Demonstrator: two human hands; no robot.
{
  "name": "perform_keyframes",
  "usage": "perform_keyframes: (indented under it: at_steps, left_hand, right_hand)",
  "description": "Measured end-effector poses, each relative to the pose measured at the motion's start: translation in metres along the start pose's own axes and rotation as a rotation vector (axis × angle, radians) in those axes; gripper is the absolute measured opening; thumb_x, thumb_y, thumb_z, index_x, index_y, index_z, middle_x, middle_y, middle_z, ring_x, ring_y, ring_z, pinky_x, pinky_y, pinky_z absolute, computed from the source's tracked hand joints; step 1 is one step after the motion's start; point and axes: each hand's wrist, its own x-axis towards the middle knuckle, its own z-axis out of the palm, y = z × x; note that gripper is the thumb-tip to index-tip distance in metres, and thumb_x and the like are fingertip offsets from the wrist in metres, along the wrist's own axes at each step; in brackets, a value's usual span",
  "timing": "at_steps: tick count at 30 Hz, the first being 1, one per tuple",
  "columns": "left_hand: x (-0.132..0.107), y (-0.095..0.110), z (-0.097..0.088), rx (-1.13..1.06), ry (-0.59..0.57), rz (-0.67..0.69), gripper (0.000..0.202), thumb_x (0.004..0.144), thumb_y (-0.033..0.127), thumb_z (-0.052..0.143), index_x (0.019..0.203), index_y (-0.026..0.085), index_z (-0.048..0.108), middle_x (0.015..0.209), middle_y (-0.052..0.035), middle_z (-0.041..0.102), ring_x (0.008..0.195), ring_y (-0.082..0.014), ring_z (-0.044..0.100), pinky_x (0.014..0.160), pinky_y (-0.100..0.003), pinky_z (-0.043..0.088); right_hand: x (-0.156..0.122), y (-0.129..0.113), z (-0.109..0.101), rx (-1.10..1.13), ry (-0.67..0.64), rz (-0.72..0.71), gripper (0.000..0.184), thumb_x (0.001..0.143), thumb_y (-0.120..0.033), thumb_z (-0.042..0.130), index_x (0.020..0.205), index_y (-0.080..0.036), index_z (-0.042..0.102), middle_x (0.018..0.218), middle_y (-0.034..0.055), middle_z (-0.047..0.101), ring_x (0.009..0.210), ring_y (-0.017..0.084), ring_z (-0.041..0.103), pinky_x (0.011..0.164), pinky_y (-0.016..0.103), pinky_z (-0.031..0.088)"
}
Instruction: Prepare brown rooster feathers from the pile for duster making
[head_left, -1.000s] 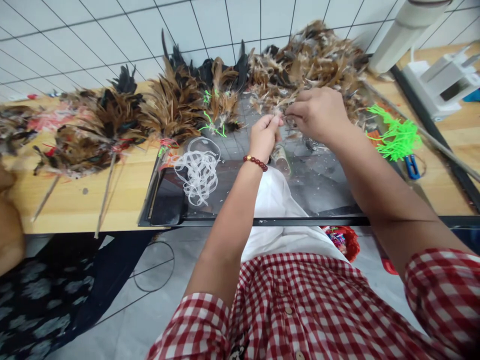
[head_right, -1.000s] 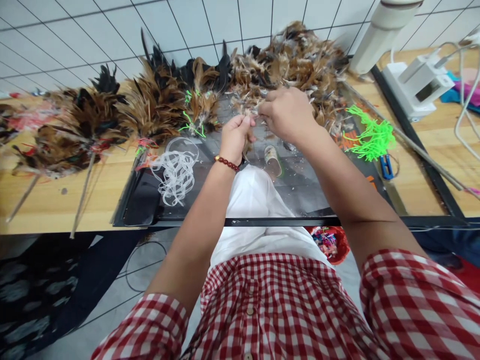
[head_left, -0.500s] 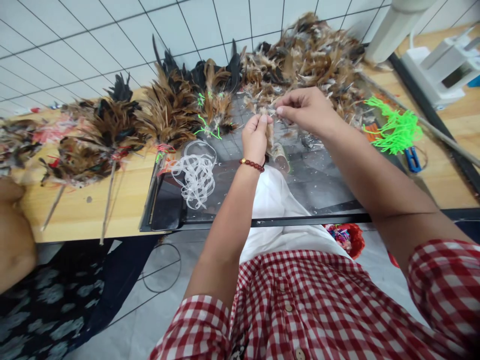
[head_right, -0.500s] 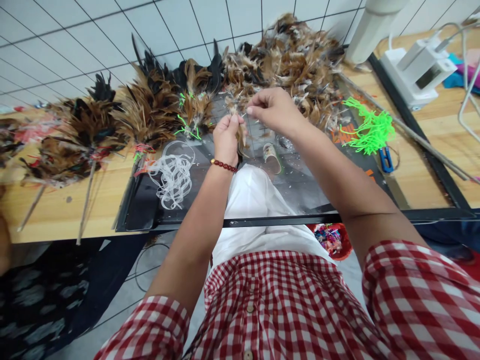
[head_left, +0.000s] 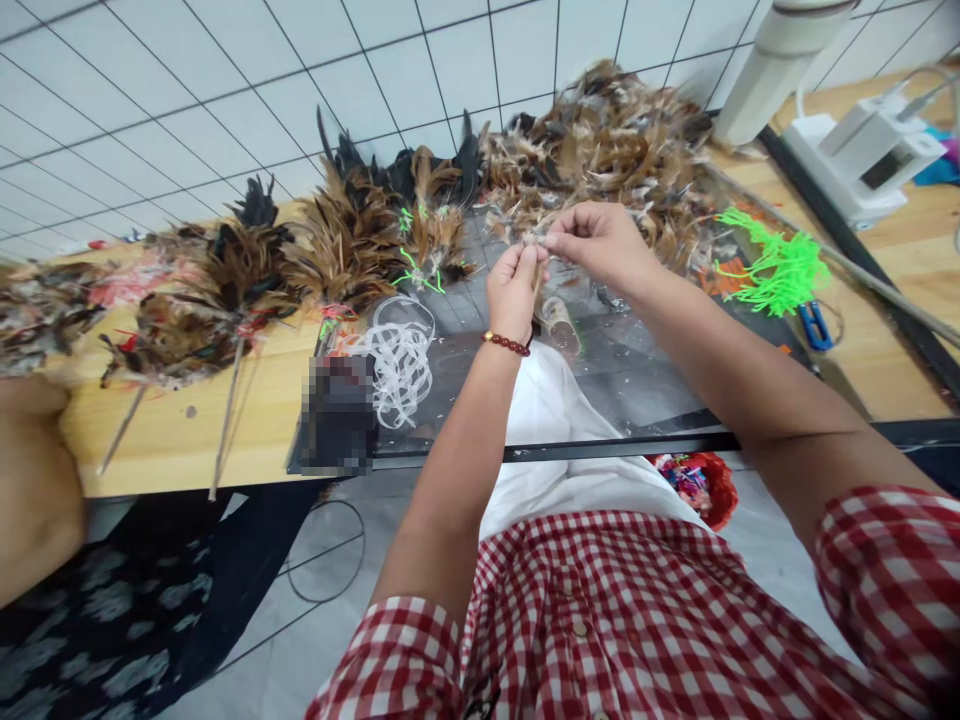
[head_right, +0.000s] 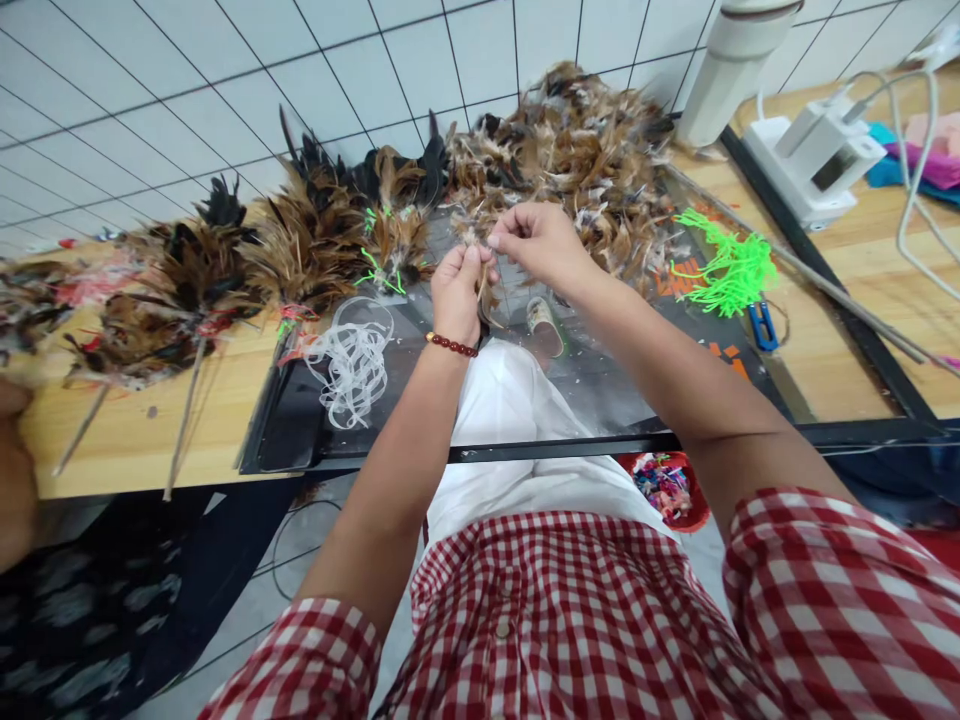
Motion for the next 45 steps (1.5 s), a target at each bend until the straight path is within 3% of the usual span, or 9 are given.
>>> perform_keyframes:
  at_steps: [5,15,22,27,32,42,45]
  left_hand:
    - [0.002,-0.006,-0.002,-0.011,-0.015,0.042,0.027,0.093,0.044,0.076,0.081,0.021,0.072,0.083,-0.0005,0.072,0.089,-0.0132,0.072,0.083,-0.024,0.055]
    - [0.004,-0.01,-0.001,0.07,-0.012,0.124,0.028,0.096,0.043,0.073,0.078,0.02,0.071,0.077,0.0008,0.069,0.076,-0.0107,0.066,0.078,-0.023,0.052]
    - [0.005,-0.011,-0.002,0.163,-0.013,0.184,0.032,0.094,0.048,0.073,0.077,0.021,0.07,0.078,0.0001,0.07,0.082,-0.0136,0.068,0.081,-0.025,0.053]
    - [0.002,-0.011,-0.001,0.101,-0.041,0.14,0.032,0.094,0.049,0.073,0.078,0.021,0.07,0.074,0.0002,0.068,0.08,-0.0135,0.069,0.08,-0.025,0.054]
    - [0.001,-0.008,0.002,0.004,0.012,0.062,0.028,0.095,0.044,0.073,0.079,0.021,0.069,0.08,-0.0002,0.071,0.085,-0.0133,0.071,0.083,-0.026,0.055]
    - [0.001,-0.009,0.0,0.024,0.016,0.072,0.031,0.093,0.051,0.074,0.084,0.022,0.071,0.087,-0.0028,0.074,0.101,-0.0172,0.073,0.095,-0.031,0.056]
    - [0.001,-0.01,0.0,0.056,-0.006,0.11,0.032,0.094,0.053,0.073,0.082,0.022,0.071,0.089,-0.0033,0.075,0.101,-0.0172,0.073,0.095,-0.031,0.056]
  right_hand:
    - [-0.001,0.0,-0.001,0.164,-0.057,0.138,0.029,0.083,-0.039,0.09,0.08,-0.02,0.068,0.065,-0.0018,0.064,0.057,0.01,0.054,0.055,0.025,0.045]
    - [-0.004,-0.011,0.001,0.286,-0.05,0.214,0.038,0.086,-0.047,0.087,0.07,-0.019,0.068,0.065,-0.001,0.064,0.053,0.007,0.05,0.049,0.022,0.039]
    - [-0.006,-0.011,0.004,0.269,-0.03,0.199,0.031,0.085,-0.037,0.089,0.071,-0.018,0.068,0.059,-0.0037,0.059,0.051,0.006,0.047,0.048,0.021,0.036]
    - [-0.01,-0.019,0.009,0.344,-0.051,0.205,0.023,0.087,-0.026,0.086,0.076,-0.019,0.068,0.067,-0.0035,0.065,0.054,0.006,0.054,0.053,0.02,0.045]
    - [-0.01,-0.023,0.007,0.369,-0.018,0.277,0.021,0.088,-0.02,0.085,0.076,-0.018,0.068,0.07,-0.0006,0.07,0.058,0.009,0.062,0.057,0.022,0.052]
    - [-0.005,-0.014,0.0,0.339,-0.052,0.373,0.021,0.086,-0.026,0.088,0.075,-0.018,0.072,0.065,0.0008,0.07,0.058,0.01,0.065,0.052,0.021,0.05]
    - [-0.004,-0.016,0.001,0.36,-0.082,0.438,0.022,0.089,-0.018,0.082,0.071,-0.017,0.071,0.06,0.001,0.067,0.052,0.009,0.059,0.048,0.02,0.046]
